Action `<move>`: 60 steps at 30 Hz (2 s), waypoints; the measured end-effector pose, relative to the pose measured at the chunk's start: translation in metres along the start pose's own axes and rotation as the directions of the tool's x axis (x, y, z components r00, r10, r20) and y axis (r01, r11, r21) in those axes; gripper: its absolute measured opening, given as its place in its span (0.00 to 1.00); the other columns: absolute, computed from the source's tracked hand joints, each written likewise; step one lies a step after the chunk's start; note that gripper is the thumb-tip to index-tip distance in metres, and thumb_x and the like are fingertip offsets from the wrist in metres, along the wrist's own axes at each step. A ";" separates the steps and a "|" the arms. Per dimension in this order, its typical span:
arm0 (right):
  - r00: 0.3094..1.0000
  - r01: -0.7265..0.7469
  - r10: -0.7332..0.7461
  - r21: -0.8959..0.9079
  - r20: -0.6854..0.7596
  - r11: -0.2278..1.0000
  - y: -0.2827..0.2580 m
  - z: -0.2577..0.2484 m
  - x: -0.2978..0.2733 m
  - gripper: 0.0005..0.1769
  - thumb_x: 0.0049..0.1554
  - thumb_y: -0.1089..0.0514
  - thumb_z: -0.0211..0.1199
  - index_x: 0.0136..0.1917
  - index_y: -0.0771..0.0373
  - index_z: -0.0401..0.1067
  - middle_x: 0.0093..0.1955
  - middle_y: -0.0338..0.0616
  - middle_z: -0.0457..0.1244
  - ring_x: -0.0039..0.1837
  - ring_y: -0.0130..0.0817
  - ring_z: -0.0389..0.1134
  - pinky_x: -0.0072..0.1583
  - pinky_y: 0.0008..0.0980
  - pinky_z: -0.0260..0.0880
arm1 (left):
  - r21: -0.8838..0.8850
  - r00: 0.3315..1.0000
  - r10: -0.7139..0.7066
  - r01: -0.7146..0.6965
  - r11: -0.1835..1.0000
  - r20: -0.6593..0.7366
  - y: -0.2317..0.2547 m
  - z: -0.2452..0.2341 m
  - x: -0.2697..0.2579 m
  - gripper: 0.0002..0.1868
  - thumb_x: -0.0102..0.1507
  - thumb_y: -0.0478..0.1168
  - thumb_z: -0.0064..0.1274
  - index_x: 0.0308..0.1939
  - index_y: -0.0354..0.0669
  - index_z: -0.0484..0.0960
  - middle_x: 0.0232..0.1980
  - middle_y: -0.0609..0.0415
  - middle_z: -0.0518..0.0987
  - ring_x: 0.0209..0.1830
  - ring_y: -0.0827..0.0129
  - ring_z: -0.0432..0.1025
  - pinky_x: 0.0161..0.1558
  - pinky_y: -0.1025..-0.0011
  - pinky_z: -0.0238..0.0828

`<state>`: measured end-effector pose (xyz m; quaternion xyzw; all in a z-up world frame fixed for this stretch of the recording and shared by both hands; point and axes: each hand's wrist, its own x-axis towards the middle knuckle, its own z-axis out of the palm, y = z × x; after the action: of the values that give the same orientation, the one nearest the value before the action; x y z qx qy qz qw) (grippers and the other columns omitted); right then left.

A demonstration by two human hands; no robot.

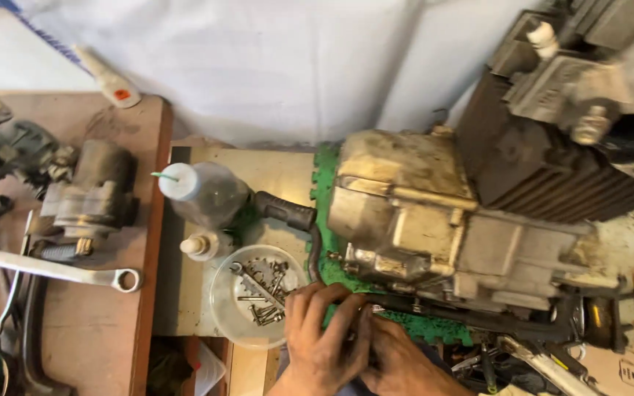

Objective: The person works on a motorcycle engine mounted on a workbench, using a wrench to tighten bolts on the engine casing. They also handle a bottle of liquid and a container of small parts, occasionally moving between the engine and the workbench.

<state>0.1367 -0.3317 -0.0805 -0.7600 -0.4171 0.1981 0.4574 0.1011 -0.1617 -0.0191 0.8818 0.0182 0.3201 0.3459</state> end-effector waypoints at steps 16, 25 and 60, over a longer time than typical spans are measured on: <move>0.732 -0.392 0.034 -0.380 -0.681 0.838 -0.007 -0.073 -0.049 0.15 0.47 0.62 0.73 0.49 0.66 0.79 0.45 0.45 0.71 0.44 0.41 0.74 0.43 0.36 0.77 | -0.006 0.930 0.226 -0.234 0.972 0.288 0.037 0.068 -0.001 0.16 0.58 0.42 0.66 0.47 0.43 0.83 0.47 0.53 0.80 0.46 0.57 0.73 0.44 0.60 0.68; 0.815 -0.197 -0.143 -0.501 -0.561 0.842 0.012 -0.077 -0.060 0.18 0.48 0.61 0.73 0.54 0.58 0.78 0.48 0.41 0.72 0.47 0.38 0.75 0.48 0.34 0.77 | -0.079 0.868 0.362 -0.357 0.931 0.340 0.020 0.056 0.014 0.21 0.58 0.40 0.64 0.56 0.49 0.84 0.53 0.59 0.80 0.49 0.64 0.74 0.50 0.59 0.68; 0.869 -0.086 -0.117 -0.379 -0.481 0.921 0.011 -0.079 -0.046 0.16 0.54 0.61 0.70 0.56 0.64 0.76 0.42 0.41 0.73 0.36 0.28 0.74 0.37 0.27 0.74 | 0.006 0.896 0.386 -0.397 0.918 0.220 0.006 0.070 0.008 0.17 0.60 0.49 0.69 0.46 0.48 0.83 0.42 0.61 0.79 0.43 0.65 0.73 0.49 0.58 0.68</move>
<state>0.1692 -0.4138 -0.0537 -0.8570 -0.3229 -0.0935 0.3906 0.1466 -0.2061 -0.0497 0.9053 -0.1886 0.2854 0.2518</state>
